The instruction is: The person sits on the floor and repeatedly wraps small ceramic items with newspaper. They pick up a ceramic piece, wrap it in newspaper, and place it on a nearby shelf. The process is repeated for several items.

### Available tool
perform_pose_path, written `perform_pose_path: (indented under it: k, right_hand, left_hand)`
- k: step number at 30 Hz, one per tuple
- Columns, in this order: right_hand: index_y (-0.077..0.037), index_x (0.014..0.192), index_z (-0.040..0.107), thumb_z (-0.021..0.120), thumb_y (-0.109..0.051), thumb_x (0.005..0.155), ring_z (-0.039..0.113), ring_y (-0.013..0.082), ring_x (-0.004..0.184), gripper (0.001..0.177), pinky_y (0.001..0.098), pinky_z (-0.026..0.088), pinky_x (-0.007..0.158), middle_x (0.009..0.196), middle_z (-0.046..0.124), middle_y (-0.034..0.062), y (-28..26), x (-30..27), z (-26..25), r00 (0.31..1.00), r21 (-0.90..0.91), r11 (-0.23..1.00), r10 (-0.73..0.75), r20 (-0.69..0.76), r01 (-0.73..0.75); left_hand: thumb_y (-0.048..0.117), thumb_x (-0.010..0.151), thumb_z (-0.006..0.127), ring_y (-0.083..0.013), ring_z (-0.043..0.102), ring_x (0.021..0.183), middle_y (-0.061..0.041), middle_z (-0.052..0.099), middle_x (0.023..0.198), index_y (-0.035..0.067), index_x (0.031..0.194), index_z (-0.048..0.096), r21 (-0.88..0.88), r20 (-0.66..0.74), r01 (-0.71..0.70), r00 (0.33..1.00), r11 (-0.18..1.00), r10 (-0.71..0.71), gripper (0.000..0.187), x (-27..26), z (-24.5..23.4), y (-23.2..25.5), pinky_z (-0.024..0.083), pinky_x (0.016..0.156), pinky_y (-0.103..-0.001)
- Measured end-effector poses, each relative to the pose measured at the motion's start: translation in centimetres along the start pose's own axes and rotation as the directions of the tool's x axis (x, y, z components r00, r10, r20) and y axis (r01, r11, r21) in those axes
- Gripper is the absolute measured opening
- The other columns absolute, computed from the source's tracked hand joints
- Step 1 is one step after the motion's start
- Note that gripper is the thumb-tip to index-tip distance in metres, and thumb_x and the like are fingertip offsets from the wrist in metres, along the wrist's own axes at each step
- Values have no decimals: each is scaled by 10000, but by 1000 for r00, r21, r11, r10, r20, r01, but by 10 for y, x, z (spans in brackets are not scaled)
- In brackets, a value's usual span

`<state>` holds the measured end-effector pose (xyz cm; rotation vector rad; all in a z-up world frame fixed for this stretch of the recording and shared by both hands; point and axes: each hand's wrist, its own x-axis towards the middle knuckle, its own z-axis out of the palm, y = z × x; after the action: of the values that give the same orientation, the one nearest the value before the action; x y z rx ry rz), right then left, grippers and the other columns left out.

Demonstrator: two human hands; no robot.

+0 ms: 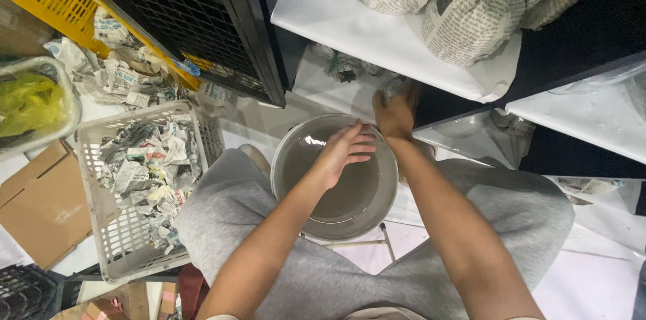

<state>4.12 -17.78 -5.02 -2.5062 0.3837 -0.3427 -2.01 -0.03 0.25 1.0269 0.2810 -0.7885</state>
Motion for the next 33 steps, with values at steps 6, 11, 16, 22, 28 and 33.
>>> perform_pose_path:
  k: [6, 11, 16, 22, 28, 33]
  right_hand:
    - [-9, 1369, 514, 776, -315, 883, 474, 471, 1259, 631, 523, 362, 1085, 1342, 527, 298, -26, -23, -37, 982, -199, 962, -189, 16, 188]
    - [-102, 1239, 648, 730, -251, 907, 707, 347, 947, 374, 474, 545, 843, 1036, 726, 102, -44, -32, -60, 974, -71, 993, -74, 212, 91]
    - [-87, 1281, 631, 738, -259, 896, 693, 352, 1028, 434, 465, 545, 882, 1111, 711, 149, -48, -28, -63, 975, -30, 997, -61, 212, 68]
    - [62, 1414, 509, 776, -282, 854, 457, 515, 1291, 710, 552, 340, 1101, 1396, 519, 331, -18, 10, -37, 945, -136, 951, -297, -139, 279]
    - [51, 1352, 570, 742, -256, 907, 524, 491, 1230, 568, 547, 393, 1060, 1325, 580, 303, 32, 87, 28, 989, -428, 904, 83, 118, -25]
    - [42, 1301, 620, 714, -234, 951, 579, 471, 1179, 455, 543, 437, 1025, 1267, 631, 280, 55, 100, 45, 991, -529, 844, -18, 130, 85]
  left_hand:
    - [441, 979, 580, -210, 701, 1037, -114, 704, 1216, 56, 1314, 583, 84, -27, 22, 999, 996, -20, 510, -2, 3, -3, 557, 886, -364]
    - [360, 983, 558, -190, 709, 1025, -77, 712, 1206, 71, 1268, 601, 177, -43, 0, 999, 984, 7, 409, -4, 7, -7, 547, 860, -340]
    - [333, 987, 608, -174, 693, 1024, -67, 700, 1178, 83, 1242, 599, 229, -29, 10, 1000, 973, -4, 357, -10, 10, -8, 536, 864, -326]
    - [294, 974, 639, -151, 691, 1019, -56, 702, 1156, 76, 1227, 617, 272, -25, 6, 1000, 962, 1, 335, -10, 11, -9, 532, 862, -308]
    - [285, 952, 658, -156, 688, 987, -56, 719, 1146, 73, 1243, 652, 357, 36, -66, 998, 932, 56, 360, -7, 5, -13, 547, 845, -310]
    - [291, 921, 673, -168, 697, 998, -44, 730, 1235, 79, 1307, 648, 507, -19, -98, 992, 856, 125, 442, 1, 2, -15, 544, 867, -311]
